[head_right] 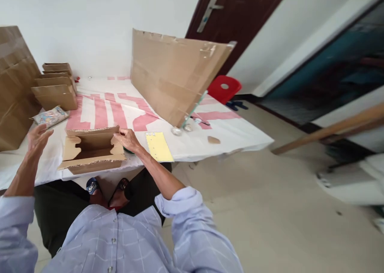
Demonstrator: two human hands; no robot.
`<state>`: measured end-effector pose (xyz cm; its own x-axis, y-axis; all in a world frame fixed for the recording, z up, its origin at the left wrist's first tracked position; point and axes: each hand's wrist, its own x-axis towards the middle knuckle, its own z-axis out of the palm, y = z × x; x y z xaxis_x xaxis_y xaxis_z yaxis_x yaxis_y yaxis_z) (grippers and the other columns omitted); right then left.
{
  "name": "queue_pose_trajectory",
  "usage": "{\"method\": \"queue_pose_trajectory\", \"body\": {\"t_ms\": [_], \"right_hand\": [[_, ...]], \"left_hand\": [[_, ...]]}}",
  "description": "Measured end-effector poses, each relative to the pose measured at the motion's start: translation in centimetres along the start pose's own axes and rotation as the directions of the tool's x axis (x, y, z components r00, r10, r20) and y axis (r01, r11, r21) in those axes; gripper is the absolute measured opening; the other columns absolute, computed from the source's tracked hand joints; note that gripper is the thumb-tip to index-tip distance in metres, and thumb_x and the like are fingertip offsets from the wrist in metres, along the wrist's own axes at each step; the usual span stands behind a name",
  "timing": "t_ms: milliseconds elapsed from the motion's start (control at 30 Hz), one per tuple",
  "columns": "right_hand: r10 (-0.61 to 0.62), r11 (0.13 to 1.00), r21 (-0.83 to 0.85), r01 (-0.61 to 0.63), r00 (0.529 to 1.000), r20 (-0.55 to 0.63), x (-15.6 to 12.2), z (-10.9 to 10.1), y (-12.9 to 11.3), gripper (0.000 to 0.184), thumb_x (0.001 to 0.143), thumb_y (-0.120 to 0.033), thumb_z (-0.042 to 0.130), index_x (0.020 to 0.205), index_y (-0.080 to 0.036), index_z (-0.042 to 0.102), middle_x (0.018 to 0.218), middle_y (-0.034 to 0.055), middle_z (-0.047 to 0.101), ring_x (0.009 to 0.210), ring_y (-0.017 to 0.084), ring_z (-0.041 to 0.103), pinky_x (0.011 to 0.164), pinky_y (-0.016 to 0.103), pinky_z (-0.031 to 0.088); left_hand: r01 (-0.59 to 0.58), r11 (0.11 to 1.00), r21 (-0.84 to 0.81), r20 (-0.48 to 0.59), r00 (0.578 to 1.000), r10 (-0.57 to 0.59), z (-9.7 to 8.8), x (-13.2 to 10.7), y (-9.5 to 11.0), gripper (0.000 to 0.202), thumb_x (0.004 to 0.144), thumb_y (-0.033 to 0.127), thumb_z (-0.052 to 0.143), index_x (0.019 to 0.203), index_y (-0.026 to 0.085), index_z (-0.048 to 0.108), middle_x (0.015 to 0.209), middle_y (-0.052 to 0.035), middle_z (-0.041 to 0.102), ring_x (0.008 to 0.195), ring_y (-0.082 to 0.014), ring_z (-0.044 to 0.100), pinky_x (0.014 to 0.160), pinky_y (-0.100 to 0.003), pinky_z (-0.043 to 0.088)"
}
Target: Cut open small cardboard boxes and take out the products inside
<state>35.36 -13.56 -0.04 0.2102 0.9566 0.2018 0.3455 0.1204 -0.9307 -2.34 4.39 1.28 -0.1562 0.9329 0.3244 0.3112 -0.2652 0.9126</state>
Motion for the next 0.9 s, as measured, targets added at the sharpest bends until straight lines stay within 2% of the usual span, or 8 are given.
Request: {"method": "queue_pose_trajectory", "body": {"t_ms": [100, 200, 300, 400, 533, 633, 733, 900], "right_hand": [[0.004, 1.000, -0.009, -0.004, 0.998, -0.056, 0.8, -2.5, -0.2, 0.055, 0.082, -0.064, 0.072, 0.063, -0.026, 0.036, 0.065, -0.0052, 0.031, 0.066, 0.013, 0.031, 0.062, 0.030, 0.026], [-0.016, 0.999, -0.052, 0.007, 0.984, -0.175, 1.8, -6.9, -0.4, 0.051, 0.083, -0.057, 0.073, 0.063, -0.026, 0.039, 0.065, -0.0051, 0.034, 0.066, 0.013, 0.034, 0.063, 0.030, 0.027], [-0.035, 0.993, -0.117, -0.002, 0.951, -0.309, 2.9, -12.2, -0.5, 0.050, 0.083, -0.050, 0.075, 0.060, -0.026, 0.038, 0.062, -0.0059, 0.032, 0.064, 0.012, 0.032, 0.063, 0.030, 0.027], [0.013, 0.985, -0.148, -0.083, 0.907, -0.420, 3.8, -17.0, -0.2, 0.049, 0.084, -0.047, 0.077, 0.059, -0.026, 0.039, 0.057, -0.0064, 0.030, 0.062, 0.013, 0.033, 0.059, 0.030, 0.027], [0.079, 0.962, -0.196, -0.189, 0.883, -0.462, 4.1, -21.5, 1.2, 0.046, 0.085, -0.046, 0.080, 0.062, -0.026, 0.044, 0.055, -0.0070, 0.032, 0.061, 0.013, 0.036, 0.058, 0.030, 0.033], [0.150, 0.943, -0.204, -0.264, 0.881, -0.449, 3.5, -22.9, 2.9, 0.043, 0.084, -0.048, 0.081, 0.065, -0.025, 0.051, 0.053, -0.0069, 0.038, 0.063, 0.013, 0.040, 0.061, 0.030, 0.038], [0.186, 0.932, -0.194, -0.305, 0.864, -0.467, 2.6, -23.0, 4.6, 0.040, 0.079, -0.047, 0.083, 0.064, -0.023, 0.054, 0.056, -0.0055, 0.047, 0.064, 0.014, 0.046, 0.065, 0.031, 0.042], [0.166, 0.935, -0.167, -0.314, 0.800, -0.576, 1.4, -22.9, 6.5, 0.036, 0.084, -0.054, 0.073, 0.084, -0.019, 0.066, 0.080, 0.0031, 0.069, 0.086, 0.021, 0.063, 0.080, 0.033, 0.052]], "left_hand": [[0.089, 0.996, 0.021, 0.027, 0.996, -0.089, 0.3, -4.1, -0.6, 0.035, 0.065, 0.024, 0.089, 0.094, 0.014, 0.071, 0.106, -0.0088, 0.077, 0.106, -0.0282, 0.070, 0.095, -0.039, 0.057], [0.138, 0.990, 0.026, 0.038, 0.990, -0.139, 0.0, -6.3, -0.6, 0.032, 0.065, 0.025, 0.087, 0.093, 0.015, 0.074, 0.102, -0.0076, 0.077, 0.101, -0.0273, 0.072, 0.090, -0.037, 0.058], [0.149, 0.988, 0.040, 0.030, 0.988, -0.151, -0.7, -6.9, -0.2, 0.032, 0.064, 0.029, 0.086, 0.093, 0.017, 0.076, 0.103, -0.0068, 0.080, 0.101, -0.0271, 0.074, 0.089, -0.037, 0.059], [0.126, 0.990, 0.071, 0.024, 0.992, -0.128, -1.2, -6.9, 0.0, 0.035, 0.063, 0.036, 0.086, 0.094, 0.021, 0.078, 0.104, -0.0067, 0.083, 0.105, -0.0309, 0.075, 0.092, -0.041, 0.061], [0.114, 0.990, 0.083, 0.052, 0.992, -0.118, -1.3, -7.1, 0.1, 0.041, 0.061, 0.041, 0.086, 0.097, 0.021, 0.079, 0.104, -0.0087, 0.084, 0.107, -0.0338, 0.076, 0.091, -0.043, 0.062], [0.108, 0.990, 0.090, 0.077, 0.990, -0.115, -1.1, -7.4, 0.0, 0.042, 0.062, 0.041, 0.085, 0.097, 0.020, 0.079, 0.107, -0.0098, 0.084, 0.107, -0.0328, 0.076, 0.088, -0.040, 0.062], [0.108, 0.987, 0.115, 0.121, 0.985, -0.122, -0.9, -7.7, -0.1, 0.041, 0.063, 0.040, 0.085, 0.099, 0.021, 0.079, 0.105, -0.0093, 0.084, 0.108, -0.0333, 0.077, 0.091, -0.042, 0.062], [0.076, 0.987, 0.142, 0.161, 0.982, -0.098, -0.6, -8.1, -0.6, 0.046, 0.065, 0.045, 0.085, 0.104, 0.022, 0.080, 0.106, -0.0106, 0.085, 0.110, -0.0360, 0.078, 0.095, -0.045, 0.062]]}}
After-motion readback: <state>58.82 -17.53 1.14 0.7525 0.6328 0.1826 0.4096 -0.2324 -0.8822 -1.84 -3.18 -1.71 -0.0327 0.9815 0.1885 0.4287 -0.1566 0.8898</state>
